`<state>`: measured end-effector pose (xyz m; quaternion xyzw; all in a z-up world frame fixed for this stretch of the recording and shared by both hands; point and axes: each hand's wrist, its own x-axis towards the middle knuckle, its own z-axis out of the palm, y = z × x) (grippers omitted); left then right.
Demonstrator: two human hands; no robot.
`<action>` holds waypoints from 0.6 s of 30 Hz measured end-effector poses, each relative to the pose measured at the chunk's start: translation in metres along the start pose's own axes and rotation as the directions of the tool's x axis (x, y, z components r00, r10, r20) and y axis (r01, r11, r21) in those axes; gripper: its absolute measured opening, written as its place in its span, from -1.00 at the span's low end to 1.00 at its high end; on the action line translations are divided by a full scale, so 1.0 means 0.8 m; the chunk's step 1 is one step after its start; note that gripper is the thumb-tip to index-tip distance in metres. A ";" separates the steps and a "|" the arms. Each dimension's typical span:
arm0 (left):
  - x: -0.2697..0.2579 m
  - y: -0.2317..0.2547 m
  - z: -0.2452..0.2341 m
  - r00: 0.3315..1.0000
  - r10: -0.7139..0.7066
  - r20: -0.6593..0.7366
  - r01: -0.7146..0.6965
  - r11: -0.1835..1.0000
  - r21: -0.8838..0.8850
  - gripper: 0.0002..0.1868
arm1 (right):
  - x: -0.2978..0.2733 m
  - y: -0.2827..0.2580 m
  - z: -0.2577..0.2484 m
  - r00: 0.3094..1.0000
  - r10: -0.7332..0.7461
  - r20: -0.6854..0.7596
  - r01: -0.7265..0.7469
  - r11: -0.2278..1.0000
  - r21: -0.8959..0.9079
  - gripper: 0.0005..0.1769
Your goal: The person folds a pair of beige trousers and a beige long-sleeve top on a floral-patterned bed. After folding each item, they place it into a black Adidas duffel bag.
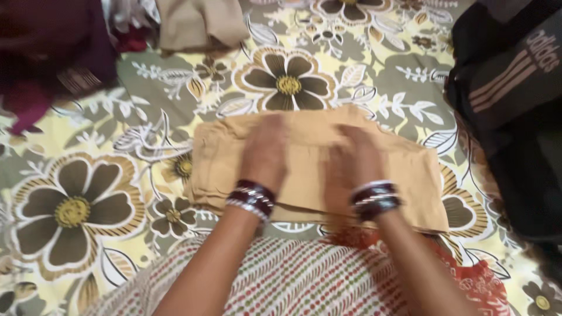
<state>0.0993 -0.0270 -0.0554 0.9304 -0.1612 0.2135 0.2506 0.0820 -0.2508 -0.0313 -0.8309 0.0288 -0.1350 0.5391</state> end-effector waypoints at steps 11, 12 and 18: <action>0.000 -0.126 -0.054 0.934 -0.042 0.354 -0.129 0.885 0.448 -0.38 | -0.032 0.065 -0.109 0.861 -0.272 0.429 0.416 -0.107 -0.903 -0.36; 0.003 -0.133 -0.068 0.936 -0.088 0.340 -0.104 0.854 0.509 -0.42 | -0.029 0.070 -0.133 0.903 -0.251 0.348 0.382 0.099 -0.919 -0.35; 0.056 -0.090 -0.058 0.757 -0.518 0.398 0.321 0.826 0.464 -0.54 | 0.005 0.066 -0.112 0.970 -0.236 -0.060 0.082 0.550 -0.831 -0.46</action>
